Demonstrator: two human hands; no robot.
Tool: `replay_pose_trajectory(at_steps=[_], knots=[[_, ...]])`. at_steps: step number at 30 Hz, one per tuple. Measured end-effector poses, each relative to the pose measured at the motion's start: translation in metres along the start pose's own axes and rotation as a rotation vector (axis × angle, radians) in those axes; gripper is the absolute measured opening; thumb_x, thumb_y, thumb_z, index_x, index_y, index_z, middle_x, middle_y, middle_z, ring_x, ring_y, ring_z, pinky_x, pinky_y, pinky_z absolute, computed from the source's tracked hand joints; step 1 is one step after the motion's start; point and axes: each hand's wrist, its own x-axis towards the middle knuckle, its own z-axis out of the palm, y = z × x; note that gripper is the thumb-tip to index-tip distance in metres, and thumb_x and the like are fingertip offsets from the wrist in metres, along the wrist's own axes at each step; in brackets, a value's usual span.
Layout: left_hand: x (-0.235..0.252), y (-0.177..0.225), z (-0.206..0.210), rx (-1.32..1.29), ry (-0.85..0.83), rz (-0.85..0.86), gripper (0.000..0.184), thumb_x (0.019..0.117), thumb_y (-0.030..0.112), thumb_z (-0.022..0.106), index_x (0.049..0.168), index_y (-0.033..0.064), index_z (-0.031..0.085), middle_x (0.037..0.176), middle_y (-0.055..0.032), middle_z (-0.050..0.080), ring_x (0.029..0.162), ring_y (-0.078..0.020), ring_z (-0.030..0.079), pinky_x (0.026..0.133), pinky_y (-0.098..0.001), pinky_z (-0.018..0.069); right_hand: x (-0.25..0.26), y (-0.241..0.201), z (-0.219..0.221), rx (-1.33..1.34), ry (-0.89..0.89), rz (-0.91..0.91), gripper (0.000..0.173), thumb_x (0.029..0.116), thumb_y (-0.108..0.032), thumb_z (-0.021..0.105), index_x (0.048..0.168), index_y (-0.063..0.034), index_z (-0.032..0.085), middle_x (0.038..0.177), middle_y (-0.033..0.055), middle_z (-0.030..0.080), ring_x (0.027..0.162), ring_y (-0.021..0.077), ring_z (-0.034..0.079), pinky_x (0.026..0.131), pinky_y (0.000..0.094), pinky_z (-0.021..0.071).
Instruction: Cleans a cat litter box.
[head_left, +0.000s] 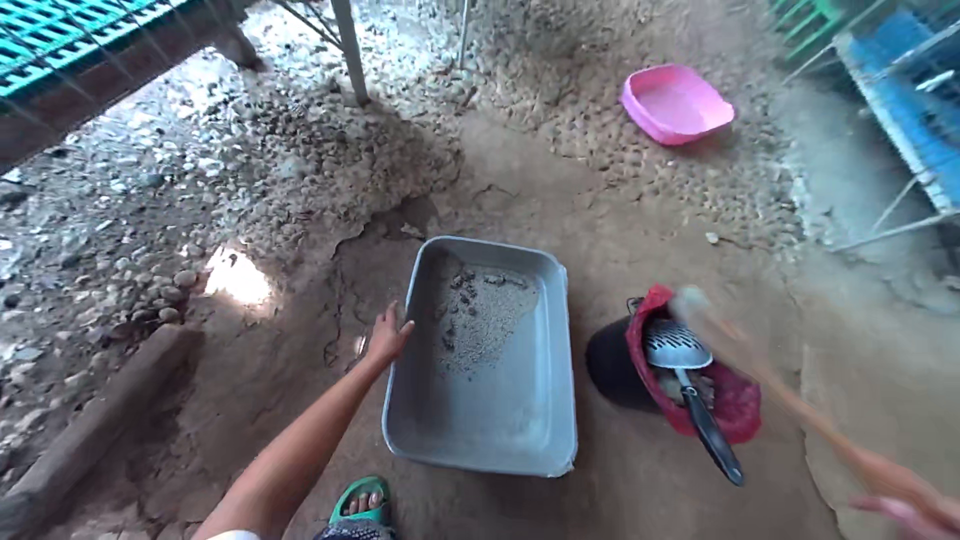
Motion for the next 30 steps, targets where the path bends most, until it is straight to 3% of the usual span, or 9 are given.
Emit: replay_pose_trajectory(at_steps=[3, 6, 8, 13, 19, 22, 27, 28, 30], knots=[[0.003, -0.012, 0.027, 0.022, -0.007, -0.030, 0.054, 0.1109, 0.020, 0.039, 0.161, 0.0050, 0.026, 0.148, -0.0307, 0.049, 0.133, -0.0471, 0.053, 0.111, -0.0603, 0.0409, 0.031, 0.007, 0.140, 0.059, -0.168, -0.306, 0.044, 0.1038, -0.010, 0.055, 0.144, 0.0066, 0.054, 0.121, 0.0260, 0.071, 0.097, 0.0316, 0.074, 0.092, 0.0462, 0.0586], [-0.028, -0.019, 0.053, -0.087, -0.044, -0.042, 0.055, 0.1104, 0.019, 0.041, 0.161, 0.0037, 0.025, 0.138, -0.0311, 0.057, 0.127, -0.0457, 0.058, 0.109, -0.0600, 0.0431, 0.037, -0.019, 0.264, 0.088, -0.320, -0.227, 0.042, 0.1017, -0.001, 0.053, 0.143, 0.0004, 0.059, 0.123, 0.0235, 0.071, 0.102, 0.0354, 0.073, 0.096, 0.0493, 0.0572], [-0.049, -0.026, 0.077, -0.250, -0.077, -0.015, 0.058, 0.1097, 0.018, 0.045, 0.161, 0.0027, 0.025, 0.138, -0.0295, 0.059, 0.126, -0.0414, 0.060, 0.110, -0.0567, 0.0447, 0.038, -0.027, 0.303, 0.033, -0.423, -0.187, 0.041, 0.1049, -0.007, 0.050, 0.145, -0.0021, 0.058, 0.127, 0.0239, 0.070, 0.113, 0.0383, 0.070, 0.105, 0.0521, 0.0520], [-0.067, -0.031, 0.101, -0.471, -0.196, -0.034, 0.061, 0.1111, 0.018, 0.042, 0.164, 0.0042, 0.015, 0.147, -0.0273, 0.052, 0.130, -0.0365, 0.058, 0.112, -0.0515, 0.0438, 0.081, -0.048, 0.356, -0.045, -0.431, -0.164, 0.044, 0.1086, -0.013, 0.044, 0.152, -0.0066, 0.051, 0.125, 0.0249, 0.069, 0.115, 0.0394, 0.068, 0.106, 0.0509, 0.0494], [-0.060, -0.026, 0.093, -0.409, -0.293, -0.077, 0.063, 0.1112, 0.018, 0.042, 0.165, 0.0114, 0.011, 0.137, -0.0266, 0.058, 0.111, -0.0362, 0.067, 0.096, -0.0527, 0.0537, 0.182, -0.132, 0.363, -0.037, -0.398, -0.190, 0.046, 0.1114, -0.013, 0.039, 0.156, -0.0049, 0.043, 0.129, 0.0274, 0.067, 0.120, 0.0425, 0.065, 0.108, 0.0538, 0.0469], [-0.061, -0.021, 0.093, -0.332, -0.321, -0.108, 0.065, 0.1108, 0.019, 0.044, 0.165, 0.0119, 0.009, 0.138, -0.0264, 0.059, 0.113, -0.0363, 0.068, 0.100, -0.0528, 0.0529, 0.176, -0.161, 0.384, -0.026, -0.336, -0.083, 0.047, 0.1113, -0.016, 0.038, 0.158, -0.0098, 0.042, 0.127, 0.0240, 0.068, 0.121, 0.0397, 0.065, 0.106, 0.0537, 0.0489], [-0.064, -0.031, 0.111, -0.457, -0.330, -0.081, 0.065, 0.1073, 0.012, 0.048, 0.164, 0.0113, 0.016, 0.124, -0.0257, 0.064, 0.098, -0.0340, 0.070, 0.087, -0.0519, 0.0578, 0.172, -0.207, 0.408, 0.351, -0.259, 0.155, 0.046, 0.1092, -0.015, 0.046, 0.155, -0.0090, 0.046, 0.135, 0.0234, 0.064, 0.125, 0.0370, 0.062, 0.107, 0.0541, 0.0479], [-0.068, -0.031, 0.110, -0.451, -0.327, -0.074, 0.061, 0.1065, 0.011, 0.049, 0.161, 0.0067, 0.022, 0.123, -0.0265, 0.064, 0.100, -0.0347, 0.070, 0.088, -0.0525, 0.0569, 0.175, -0.214, 0.410, 0.517, -0.258, 0.235, 0.046, 0.1090, -0.013, 0.048, 0.155, -0.0087, 0.047, 0.136, 0.0216, 0.063, 0.121, 0.0330, 0.063, 0.103, 0.0502, 0.0493], [-0.074, -0.026, 0.104, -0.402, -0.292, -0.041, 0.047, 0.1040, 0.010, 0.053, 0.148, -0.0039, 0.043, 0.121, -0.0272, 0.065, 0.106, -0.0351, 0.068, 0.094, -0.0530, 0.0540, 0.179, -0.234, 0.414, 0.779, -0.212, 0.357, 0.041, 0.1093, -0.013, 0.048, 0.150, -0.0090, 0.050, 0.101, 0.0137, 0.059, 0.073, 0.0201, 0.051, 0.062, 0.0377, 0.0438]])
